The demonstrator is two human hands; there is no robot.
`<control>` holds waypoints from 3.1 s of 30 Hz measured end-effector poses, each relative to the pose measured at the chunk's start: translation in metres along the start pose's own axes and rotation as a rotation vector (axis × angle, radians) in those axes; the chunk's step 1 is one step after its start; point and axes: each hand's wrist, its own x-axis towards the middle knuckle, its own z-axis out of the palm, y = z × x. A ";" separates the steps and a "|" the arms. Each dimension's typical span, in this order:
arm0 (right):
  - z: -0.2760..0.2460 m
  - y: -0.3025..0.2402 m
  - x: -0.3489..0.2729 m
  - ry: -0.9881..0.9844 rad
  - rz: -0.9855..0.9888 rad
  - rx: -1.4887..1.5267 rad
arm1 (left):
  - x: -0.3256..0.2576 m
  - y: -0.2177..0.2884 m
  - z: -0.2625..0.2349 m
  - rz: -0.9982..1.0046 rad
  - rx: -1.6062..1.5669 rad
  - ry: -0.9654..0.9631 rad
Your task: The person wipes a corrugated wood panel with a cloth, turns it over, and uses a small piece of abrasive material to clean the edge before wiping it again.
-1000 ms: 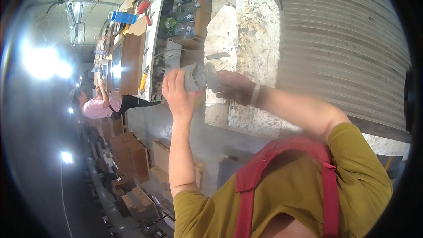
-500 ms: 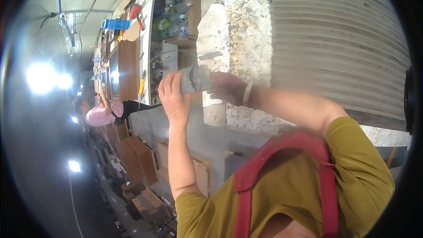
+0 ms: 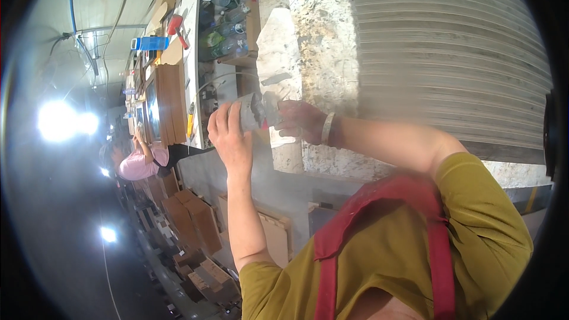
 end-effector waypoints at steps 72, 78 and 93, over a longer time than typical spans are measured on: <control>-0.003 -0.049 0.000 0.078 0.415 0.854 | -0.017 0.000 0.022 -0.421 -0.380 -0.008; -0.002 -0.050 -0.002 0.051 0.388 0.851 | -0.023 0.002 0.030 -0.451 -0.484 0.050; -0.018 -0.077 -0.003 0.069 0.445 0.729 | -0.041 0.006 0.052 -0.414 -0.438 0.108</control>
